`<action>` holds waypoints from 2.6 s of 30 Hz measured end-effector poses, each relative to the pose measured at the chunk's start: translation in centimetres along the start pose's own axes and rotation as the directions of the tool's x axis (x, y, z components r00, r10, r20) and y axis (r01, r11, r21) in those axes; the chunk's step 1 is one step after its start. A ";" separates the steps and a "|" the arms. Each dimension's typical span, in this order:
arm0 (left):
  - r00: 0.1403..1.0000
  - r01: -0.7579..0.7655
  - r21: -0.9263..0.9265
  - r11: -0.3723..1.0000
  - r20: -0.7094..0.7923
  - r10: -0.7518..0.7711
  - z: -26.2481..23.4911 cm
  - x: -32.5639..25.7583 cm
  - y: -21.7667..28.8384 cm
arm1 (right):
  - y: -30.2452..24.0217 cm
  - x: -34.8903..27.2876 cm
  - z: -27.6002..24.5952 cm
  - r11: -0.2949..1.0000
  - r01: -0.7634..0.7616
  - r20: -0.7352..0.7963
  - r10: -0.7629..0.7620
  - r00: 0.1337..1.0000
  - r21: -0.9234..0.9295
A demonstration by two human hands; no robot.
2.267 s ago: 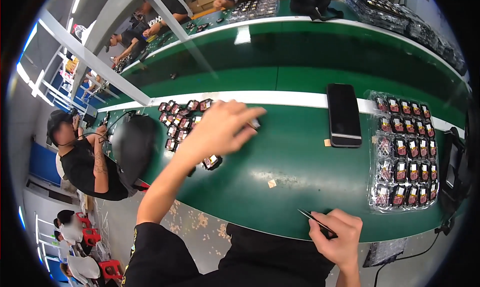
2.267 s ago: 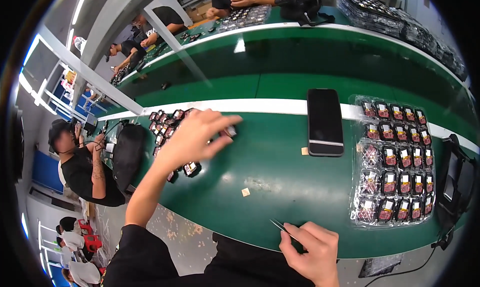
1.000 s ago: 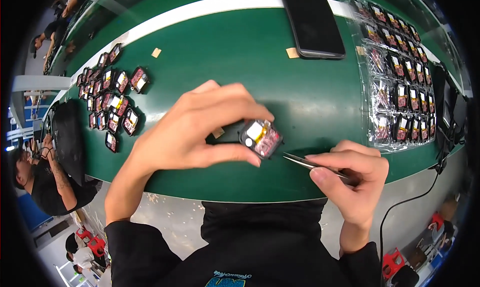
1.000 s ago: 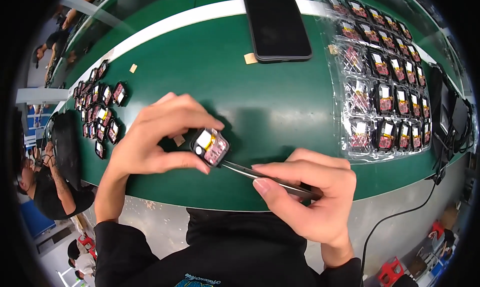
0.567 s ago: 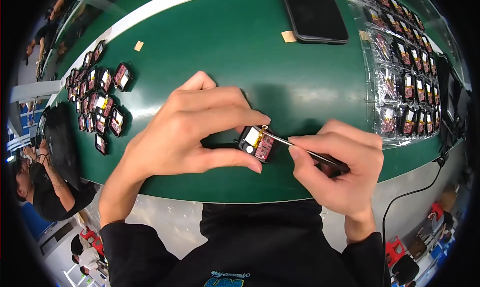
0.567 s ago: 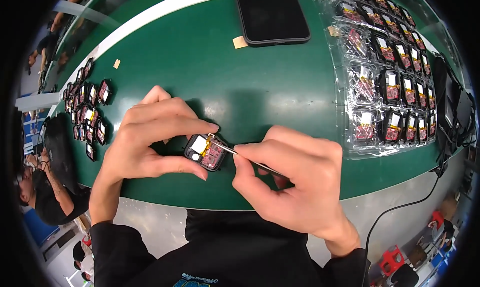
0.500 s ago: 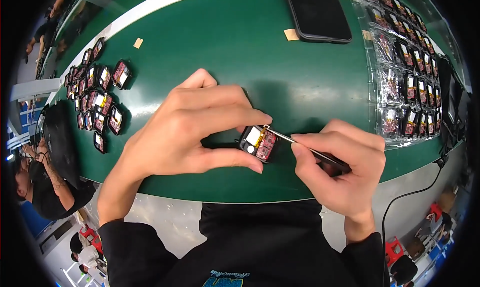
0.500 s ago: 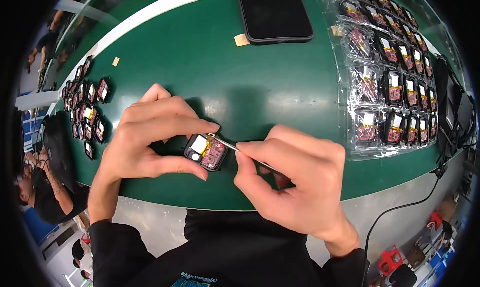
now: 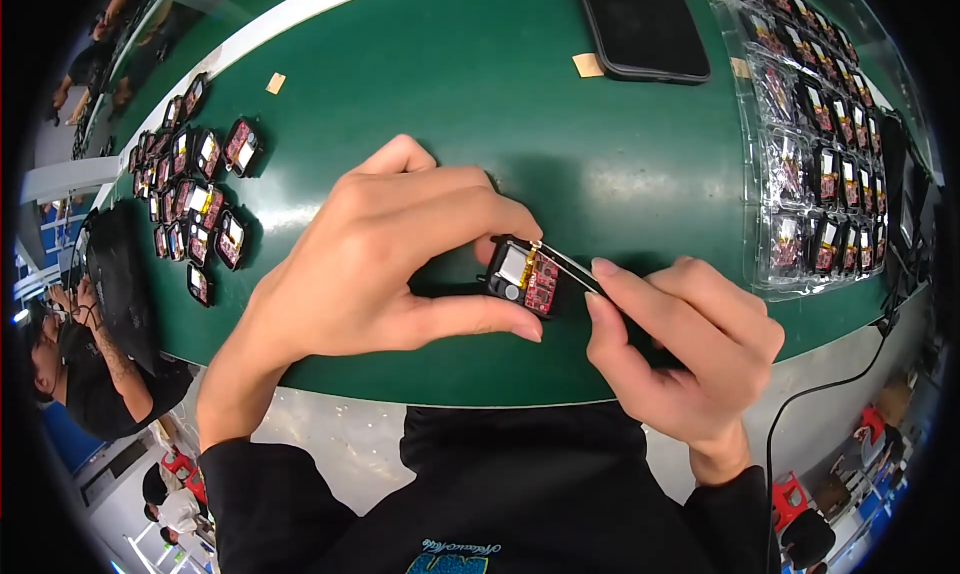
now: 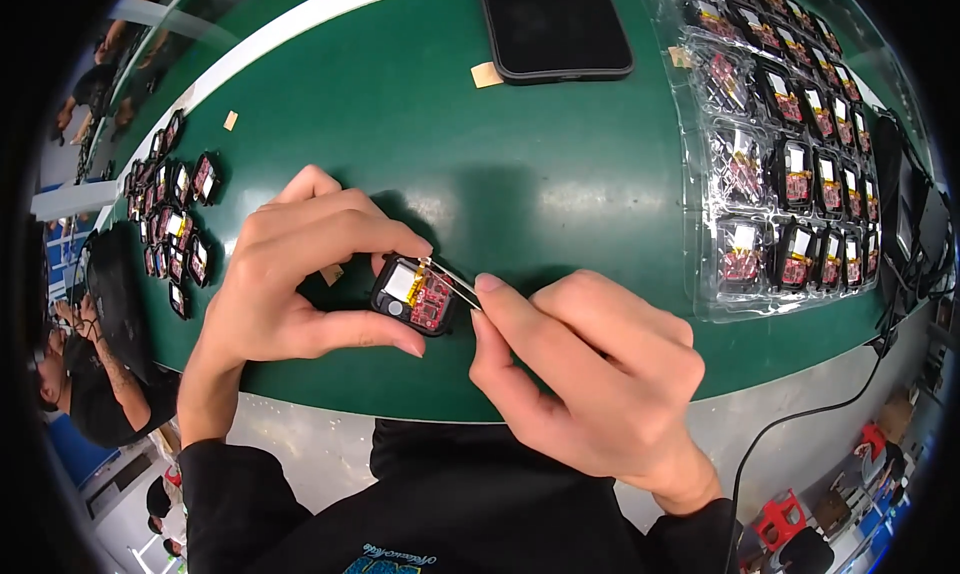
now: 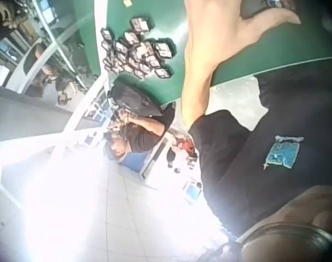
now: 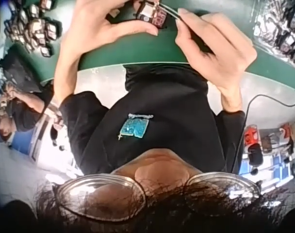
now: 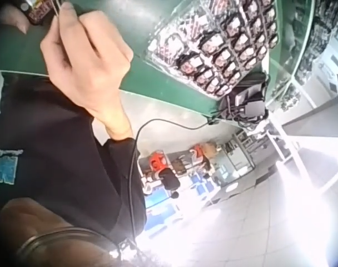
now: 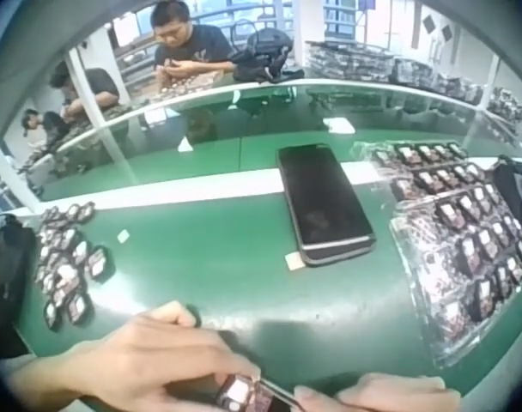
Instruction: Assembling small electronic watch components using tweezers at a production line bench.
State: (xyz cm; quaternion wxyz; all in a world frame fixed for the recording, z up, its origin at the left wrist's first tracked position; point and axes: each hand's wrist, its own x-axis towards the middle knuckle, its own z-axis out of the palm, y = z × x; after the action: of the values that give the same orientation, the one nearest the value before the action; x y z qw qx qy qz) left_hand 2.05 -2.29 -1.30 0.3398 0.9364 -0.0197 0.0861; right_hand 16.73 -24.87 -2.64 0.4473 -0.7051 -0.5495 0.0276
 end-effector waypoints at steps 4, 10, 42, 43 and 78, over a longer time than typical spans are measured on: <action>1.000 0.002 0.001 1.000 0.014 -0.002 -0.1 0.0 0.0 | 0.2 0.1 0.4 0.999 0.045 -0.018 -0.044 0.999 0.019; 0.997 -0.008 -0.044 0.999 0.082 0.012 -1.0 -0.1 -1.1 | 0.1 0.3 -0.2 0.995 -0.053 0.048 0.049 0.998 0.085; 0.990 -0.078 -0.065 0.995 0.114 0.086 -1.0 0.1 -1.0 | 0.0 0.2 -0.4 0.979 -0.150 0.098 0.137 0.986 0.135; 0.990 -0.078 -0.065 0.995 0.114 0.085 -1.0 0.1 -1.0 | 0.0 0.2 -0.5 0.977 -0.161 0.106 0.147 0.983 0.137; 0.994 -0.059 -0.054 0.997 0.083 0.063 -1.1 0.1 -0.7 | -0.2 -0.2 -0.9 0.978 -0.160 0.015 0.160 0.987 0.137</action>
State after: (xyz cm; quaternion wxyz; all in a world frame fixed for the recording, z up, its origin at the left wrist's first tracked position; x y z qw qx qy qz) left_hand 2.05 -1.06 -0.90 0.3596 0.9292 -0.0650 0.0560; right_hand 16.96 -25.54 -2.02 0.4901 -0.7145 -0.4886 0.1027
